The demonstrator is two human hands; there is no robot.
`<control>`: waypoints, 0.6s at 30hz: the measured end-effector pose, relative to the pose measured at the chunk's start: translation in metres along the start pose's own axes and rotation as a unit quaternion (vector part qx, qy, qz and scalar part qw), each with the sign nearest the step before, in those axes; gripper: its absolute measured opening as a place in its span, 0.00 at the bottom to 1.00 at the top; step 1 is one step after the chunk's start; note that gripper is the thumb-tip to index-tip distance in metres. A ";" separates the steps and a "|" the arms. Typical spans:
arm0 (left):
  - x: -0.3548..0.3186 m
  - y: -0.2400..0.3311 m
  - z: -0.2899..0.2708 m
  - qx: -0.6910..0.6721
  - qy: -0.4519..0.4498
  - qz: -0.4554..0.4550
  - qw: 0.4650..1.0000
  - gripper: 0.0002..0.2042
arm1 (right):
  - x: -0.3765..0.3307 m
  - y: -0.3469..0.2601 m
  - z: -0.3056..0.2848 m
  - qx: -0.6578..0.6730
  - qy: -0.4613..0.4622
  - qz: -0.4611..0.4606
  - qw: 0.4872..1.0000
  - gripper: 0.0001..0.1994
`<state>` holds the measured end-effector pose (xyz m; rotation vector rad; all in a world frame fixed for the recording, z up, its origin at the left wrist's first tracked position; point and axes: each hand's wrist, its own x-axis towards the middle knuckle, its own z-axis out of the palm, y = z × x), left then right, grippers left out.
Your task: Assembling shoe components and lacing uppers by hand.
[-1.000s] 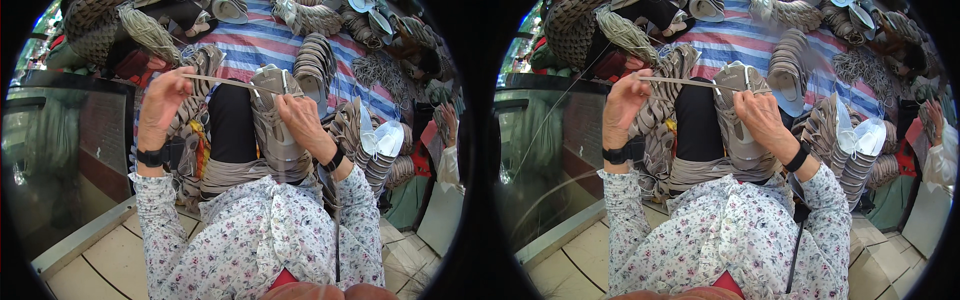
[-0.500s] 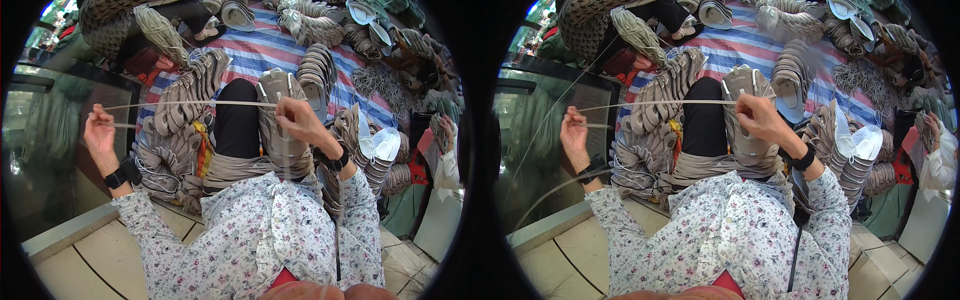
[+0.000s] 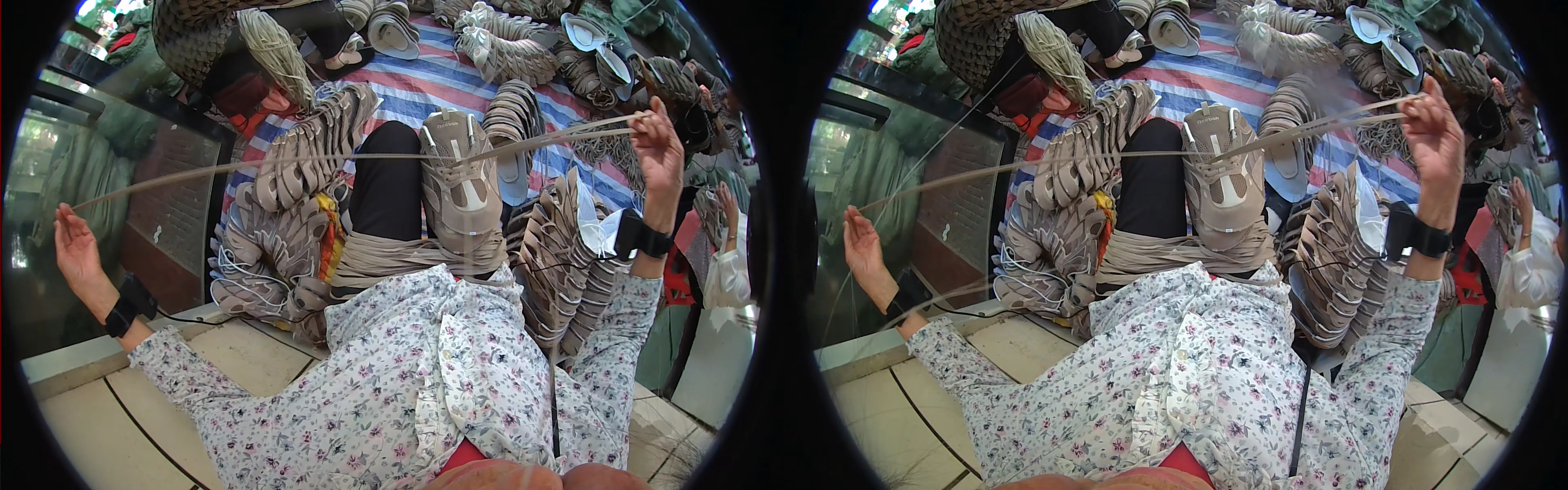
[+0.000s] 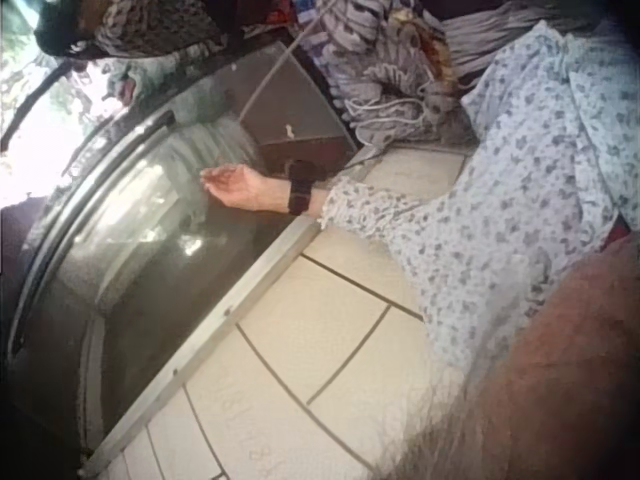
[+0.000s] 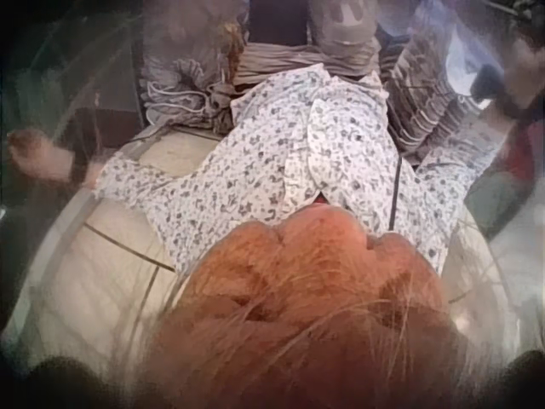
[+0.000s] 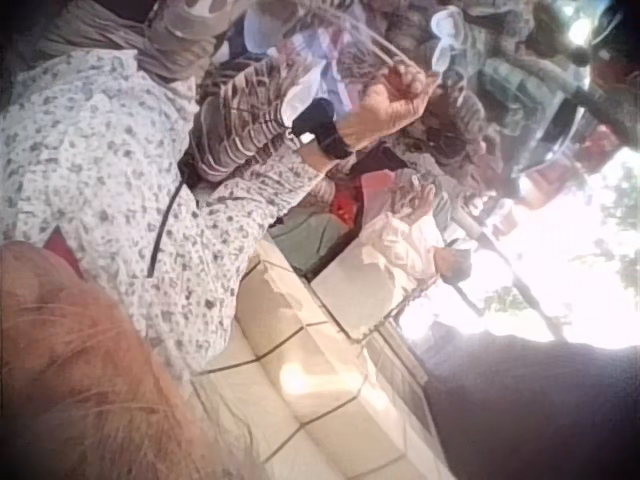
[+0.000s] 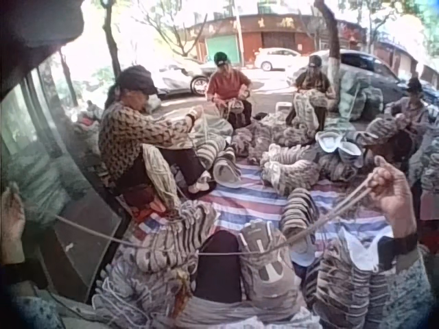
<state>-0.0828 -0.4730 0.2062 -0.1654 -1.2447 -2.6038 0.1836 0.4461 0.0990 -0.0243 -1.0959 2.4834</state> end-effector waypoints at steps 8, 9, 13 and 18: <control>-0.040 0.000 0.113 0.153 -0.271 0.043 0.949 0.23 | -0.045 -0.149 -0.129 0.015 0.116 -0.133 0.984 0.16; -0.056 -0.036 0.139 0.189 -0.239 0.083 0.949 0.21 | -0.062 -0.174 -0.156 -0.003 0.117 -0.137 0.984 0.14; -0.117 -0.210 0.221 0.330 -0.288 0.038 0.898 0.08 | -0.135 -0.223 -0.234 -0.014 0.137 -0.124 0.983 0.08; -0.173 -0.408 0.229 0.358 -0.376 -0.220 0.826 0.12 | -0.241 -0.260 -0.302 -0.059 0.241 -0.124 0.961 0.09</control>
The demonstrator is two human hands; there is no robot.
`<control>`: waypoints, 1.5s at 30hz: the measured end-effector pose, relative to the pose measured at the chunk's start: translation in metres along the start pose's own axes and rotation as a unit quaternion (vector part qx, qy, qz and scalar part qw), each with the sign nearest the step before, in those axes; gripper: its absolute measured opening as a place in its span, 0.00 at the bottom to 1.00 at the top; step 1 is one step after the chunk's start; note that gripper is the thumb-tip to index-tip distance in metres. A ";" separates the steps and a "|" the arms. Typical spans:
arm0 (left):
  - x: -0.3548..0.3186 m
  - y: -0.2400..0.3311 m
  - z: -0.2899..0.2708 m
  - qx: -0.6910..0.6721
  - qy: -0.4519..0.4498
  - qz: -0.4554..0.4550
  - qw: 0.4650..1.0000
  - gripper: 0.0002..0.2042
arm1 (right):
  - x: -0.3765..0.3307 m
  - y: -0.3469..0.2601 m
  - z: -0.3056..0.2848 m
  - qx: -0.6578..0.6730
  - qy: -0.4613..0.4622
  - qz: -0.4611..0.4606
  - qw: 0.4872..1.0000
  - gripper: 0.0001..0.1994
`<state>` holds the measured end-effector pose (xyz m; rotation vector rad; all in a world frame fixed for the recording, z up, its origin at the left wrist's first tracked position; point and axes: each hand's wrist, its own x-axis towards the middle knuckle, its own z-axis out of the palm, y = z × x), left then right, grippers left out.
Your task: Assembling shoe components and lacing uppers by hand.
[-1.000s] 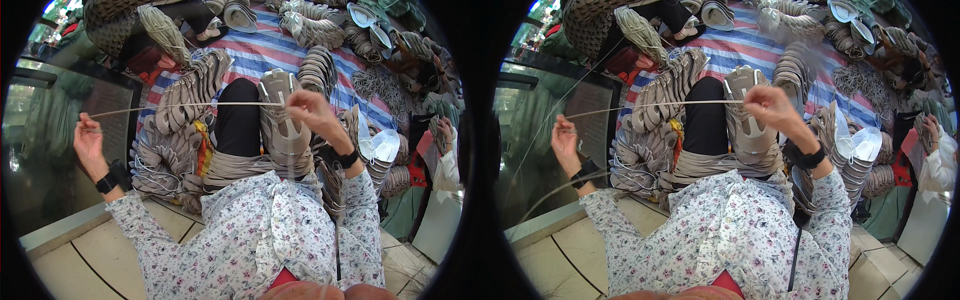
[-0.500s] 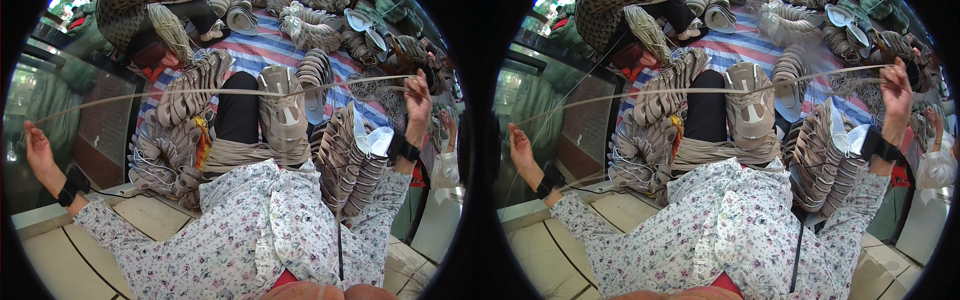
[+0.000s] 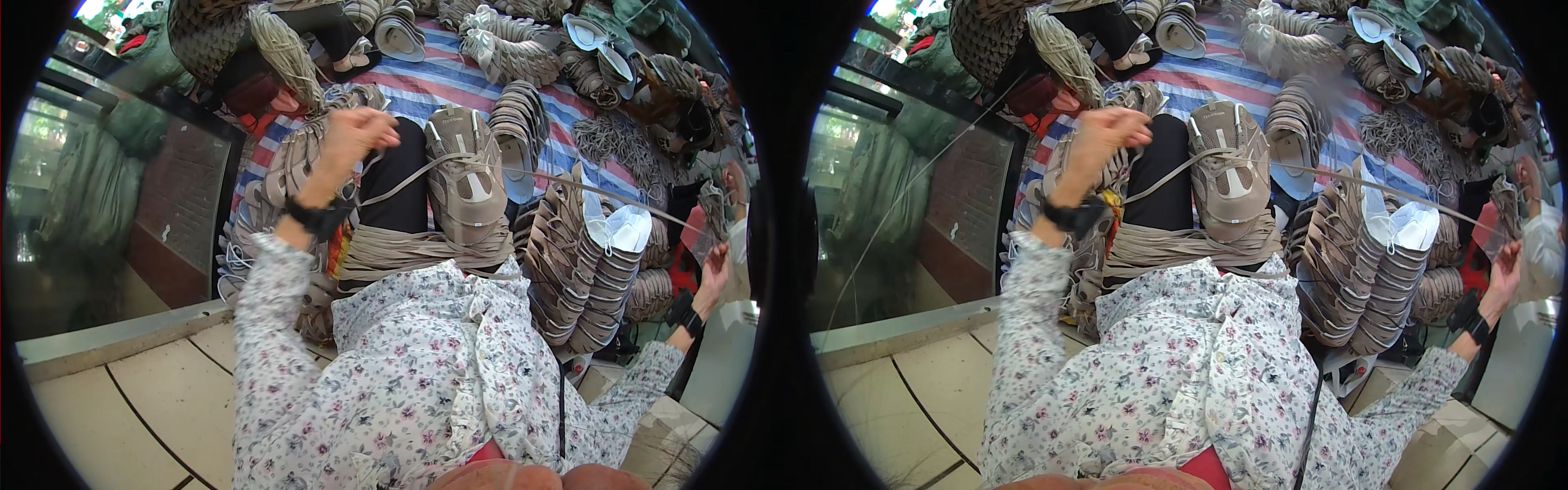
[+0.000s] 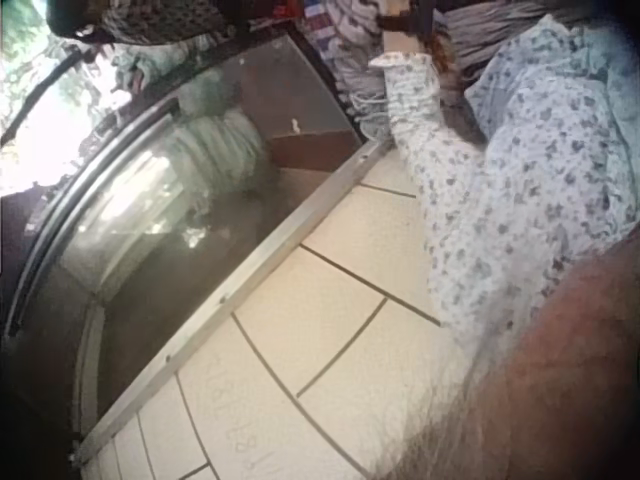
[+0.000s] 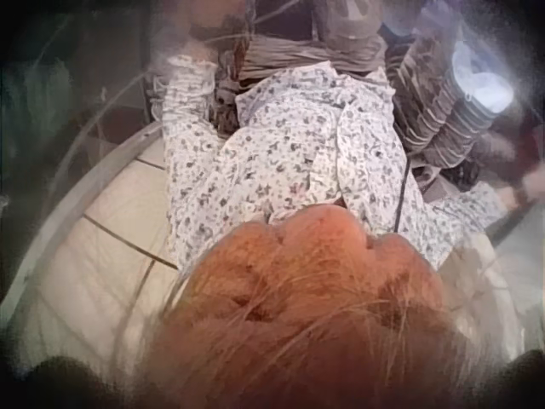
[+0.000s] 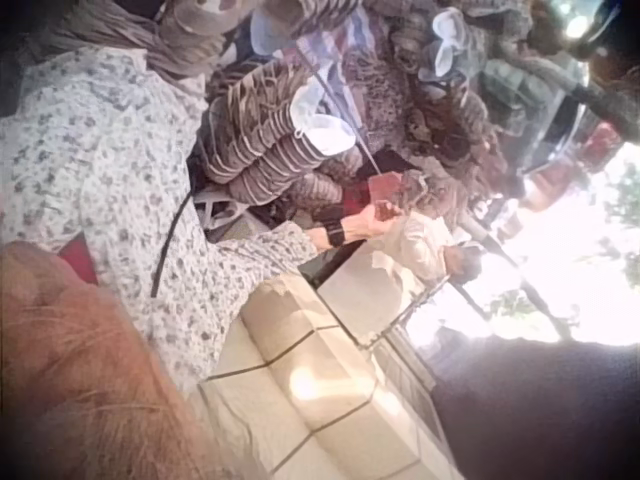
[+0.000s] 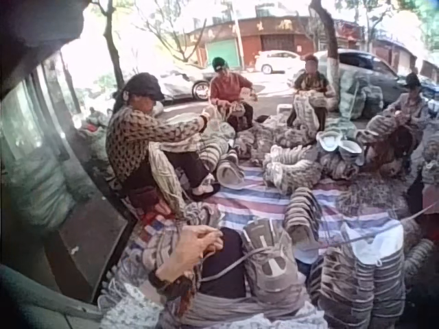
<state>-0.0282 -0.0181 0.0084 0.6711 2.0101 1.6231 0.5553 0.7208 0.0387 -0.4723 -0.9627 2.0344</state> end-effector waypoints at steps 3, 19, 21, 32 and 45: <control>0.019 -0.057 0.045 0.005 -0.034 -0.017 0.999 0.09 | -0.047 -0.028 -0.040 -0.029 0.058 -0.045 0.997 0.14; 0.003 -0.059 0.069 0.012 -0.119 -0.064 0.991 0.10 | -0.076 0.211 0.124 -0.259 0.019 0.052 0.964 0.13; 0.003 -0.055 0.063 -0.004 -0.124 -0.097 0.988 0.10 | -0.085 0.277 0.229 -0.420 0.029 0.076 0.904 0.12; 0.014 -0.025 0.089 0.394 -0.037 0.075 0.915 0.11 | -0.111 0.418 0.413 -0.362 -0.242 0.181 0.882 0.06; 0.018 -0.001 0.094 0.447 -0.061 0.110 0.886 0.09 | -0.094 0.445 0.421 -0.365 -0.284 0.233 0.856 0.03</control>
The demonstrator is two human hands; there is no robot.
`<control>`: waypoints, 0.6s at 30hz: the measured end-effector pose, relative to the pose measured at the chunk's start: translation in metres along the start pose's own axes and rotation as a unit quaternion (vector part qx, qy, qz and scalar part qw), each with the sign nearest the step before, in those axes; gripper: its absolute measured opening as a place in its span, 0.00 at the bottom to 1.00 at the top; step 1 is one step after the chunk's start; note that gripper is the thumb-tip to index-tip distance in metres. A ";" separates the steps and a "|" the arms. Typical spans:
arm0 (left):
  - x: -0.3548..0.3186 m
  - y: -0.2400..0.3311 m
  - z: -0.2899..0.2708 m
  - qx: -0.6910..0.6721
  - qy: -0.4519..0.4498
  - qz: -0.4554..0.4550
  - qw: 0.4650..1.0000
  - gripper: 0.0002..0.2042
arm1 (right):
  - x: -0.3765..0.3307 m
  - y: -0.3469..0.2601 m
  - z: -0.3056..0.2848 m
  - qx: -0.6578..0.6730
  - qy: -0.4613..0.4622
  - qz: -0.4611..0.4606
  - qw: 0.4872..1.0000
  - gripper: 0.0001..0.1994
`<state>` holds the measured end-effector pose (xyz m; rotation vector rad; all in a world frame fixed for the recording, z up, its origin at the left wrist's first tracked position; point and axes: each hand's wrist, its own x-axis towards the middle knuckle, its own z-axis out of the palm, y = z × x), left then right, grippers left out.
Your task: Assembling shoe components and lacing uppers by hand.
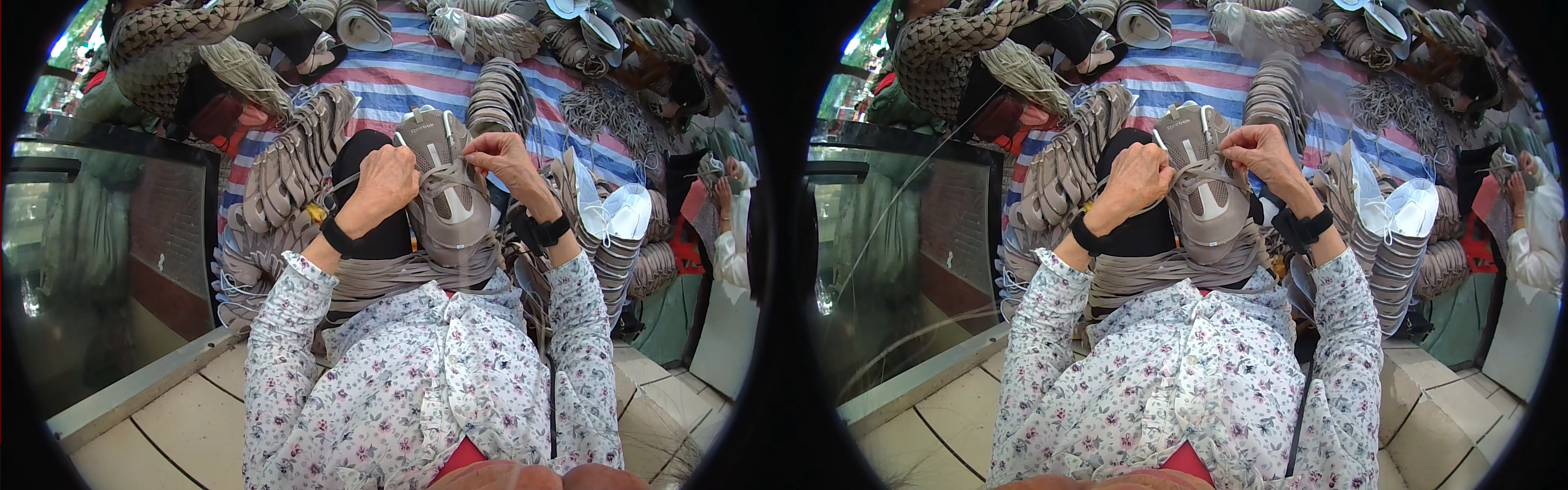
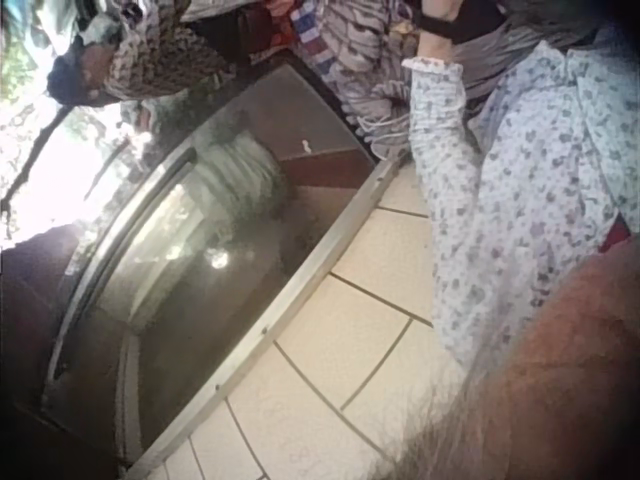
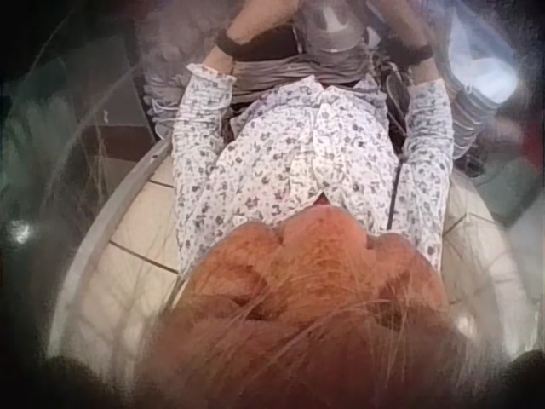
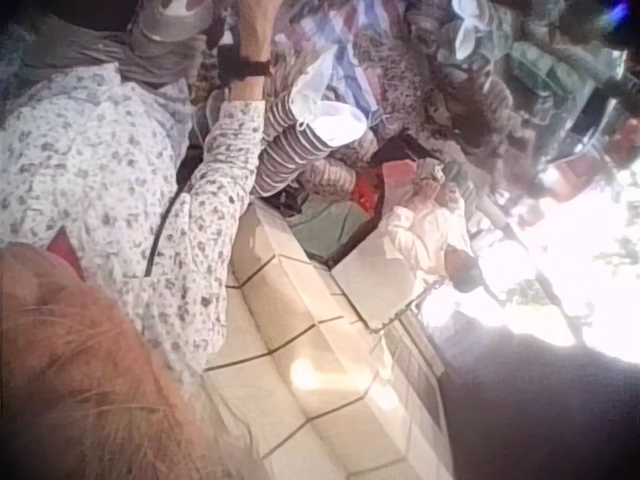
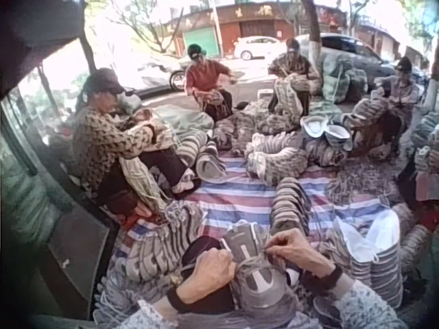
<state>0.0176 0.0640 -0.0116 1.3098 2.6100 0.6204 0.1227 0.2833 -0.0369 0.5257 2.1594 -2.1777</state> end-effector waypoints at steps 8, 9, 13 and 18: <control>0.000 -0.004 0.004 -0.009 0.027 0.022 0.999 0.08 | 0.020 -0.014 0.006 -0.198 -0.022 -0.011 0.980 0.05; 0.000 -0.005 0.005 -0.005 0.054 0.039 0.998 0.08 | 0.023 -0.015 0.008 -0.201 -0.019 -0.030 0.979 0.05; 0.003 -0.007 0.004 -0.014 0.008 0.019 1.000 0.08 | 0.024 -0.019 0.009 -0.227 -0.039 -0.062 0.971 0.05; 0.015 -0.006 0.001 0.007 -0.038 0.018 0.999 0.07 | 0.033 -0.024 0.004 -0.246 -0.082 -0.055 0.964 0.06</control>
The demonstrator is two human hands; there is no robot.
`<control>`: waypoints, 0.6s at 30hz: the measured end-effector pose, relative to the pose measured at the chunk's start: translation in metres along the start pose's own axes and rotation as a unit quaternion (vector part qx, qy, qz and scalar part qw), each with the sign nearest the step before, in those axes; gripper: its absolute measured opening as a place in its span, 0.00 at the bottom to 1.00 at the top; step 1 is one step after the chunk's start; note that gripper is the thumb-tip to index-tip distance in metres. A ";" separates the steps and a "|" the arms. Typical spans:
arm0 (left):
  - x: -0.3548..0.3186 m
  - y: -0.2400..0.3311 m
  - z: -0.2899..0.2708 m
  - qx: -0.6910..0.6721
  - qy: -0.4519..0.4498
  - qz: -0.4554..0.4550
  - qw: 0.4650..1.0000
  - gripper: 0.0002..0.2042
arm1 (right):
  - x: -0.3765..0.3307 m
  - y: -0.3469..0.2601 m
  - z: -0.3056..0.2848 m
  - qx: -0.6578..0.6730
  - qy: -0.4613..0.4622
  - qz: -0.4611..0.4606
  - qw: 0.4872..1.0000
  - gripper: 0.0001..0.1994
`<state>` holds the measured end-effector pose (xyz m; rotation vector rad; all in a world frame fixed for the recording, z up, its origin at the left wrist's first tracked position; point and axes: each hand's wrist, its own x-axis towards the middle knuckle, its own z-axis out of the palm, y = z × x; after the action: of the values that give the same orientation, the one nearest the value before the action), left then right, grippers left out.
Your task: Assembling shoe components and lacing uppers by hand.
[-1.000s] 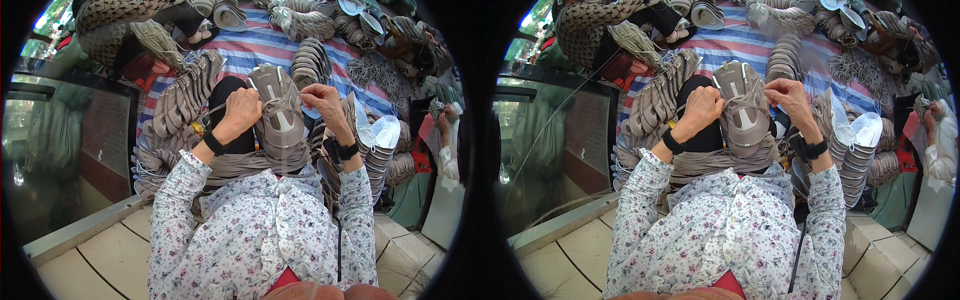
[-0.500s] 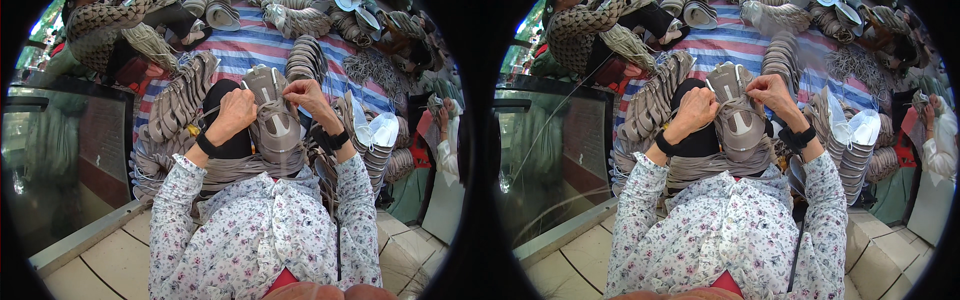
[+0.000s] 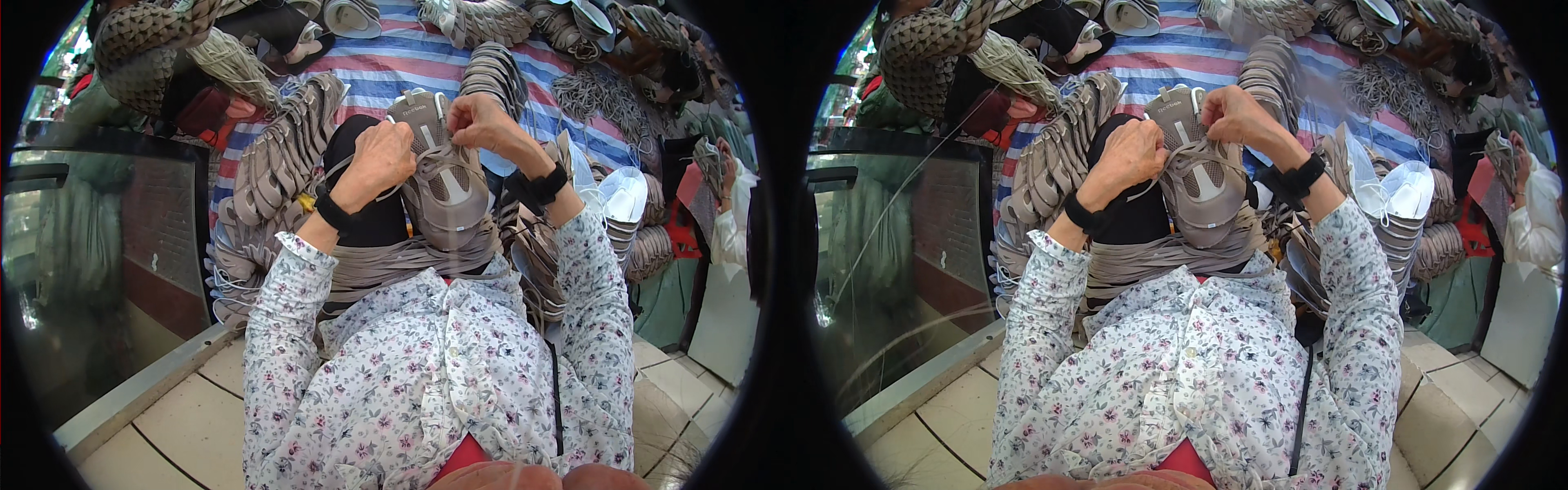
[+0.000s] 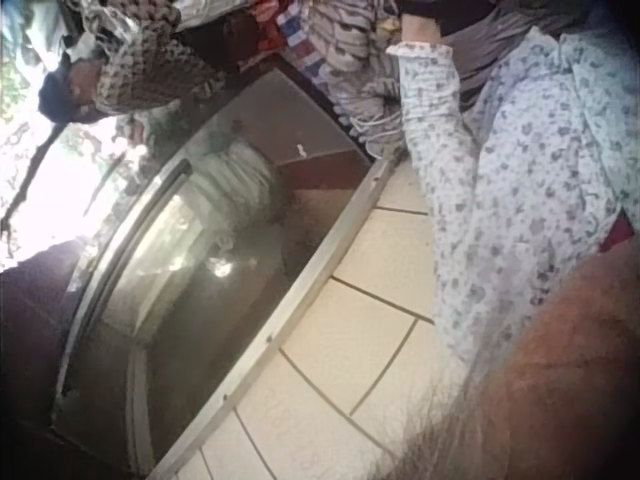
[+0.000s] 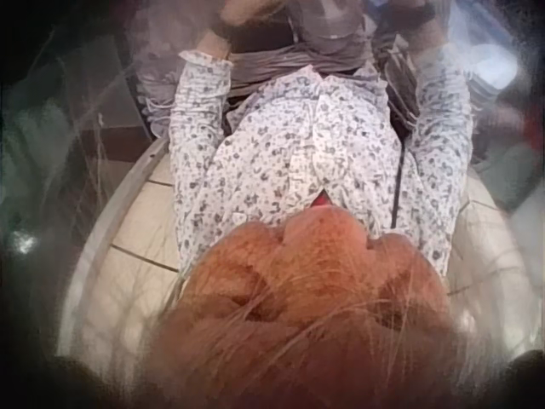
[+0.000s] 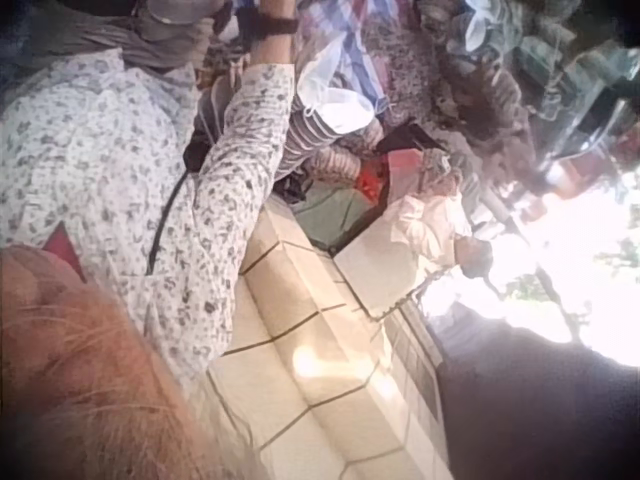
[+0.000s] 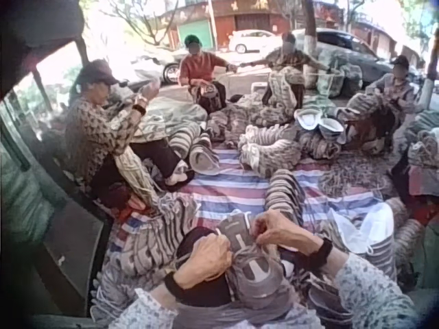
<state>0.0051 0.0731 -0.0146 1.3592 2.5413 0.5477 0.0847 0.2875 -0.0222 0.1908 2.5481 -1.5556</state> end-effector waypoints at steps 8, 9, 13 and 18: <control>-0.010 -0.017 -0.003 -0.166 -0.108 -0.067 0.978 0.12 | 0.003 0.001 0.007 -0.011 -0.005 -0.037 0.999 0.07; -0.017 -0.022 -0.001 -0.247 -0.114 -0.095 0.958 0.12 | 0.000 0.001 0.009 -0.060 0.029 -0.080 0.995 0.06; -0.026 -0.027 0.007 -0.383 -0.127 -0.134 0.905 0.12 | -0.015 -0.031 0.023 -0.257 0.143 -0.210 0.933 0.06; -0.029 -0.017 0.012 -0.442 -0.103 -0.161 0.877 0.11 | 0.005 -0.026 0.044 -0.133 0.021 -0.147 0.980 0.07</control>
<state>0.0124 0.0431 -0.0320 0.5989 1.8527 1.2043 0.0779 0.2368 -0.0197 -0.1950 2.8885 -1.2833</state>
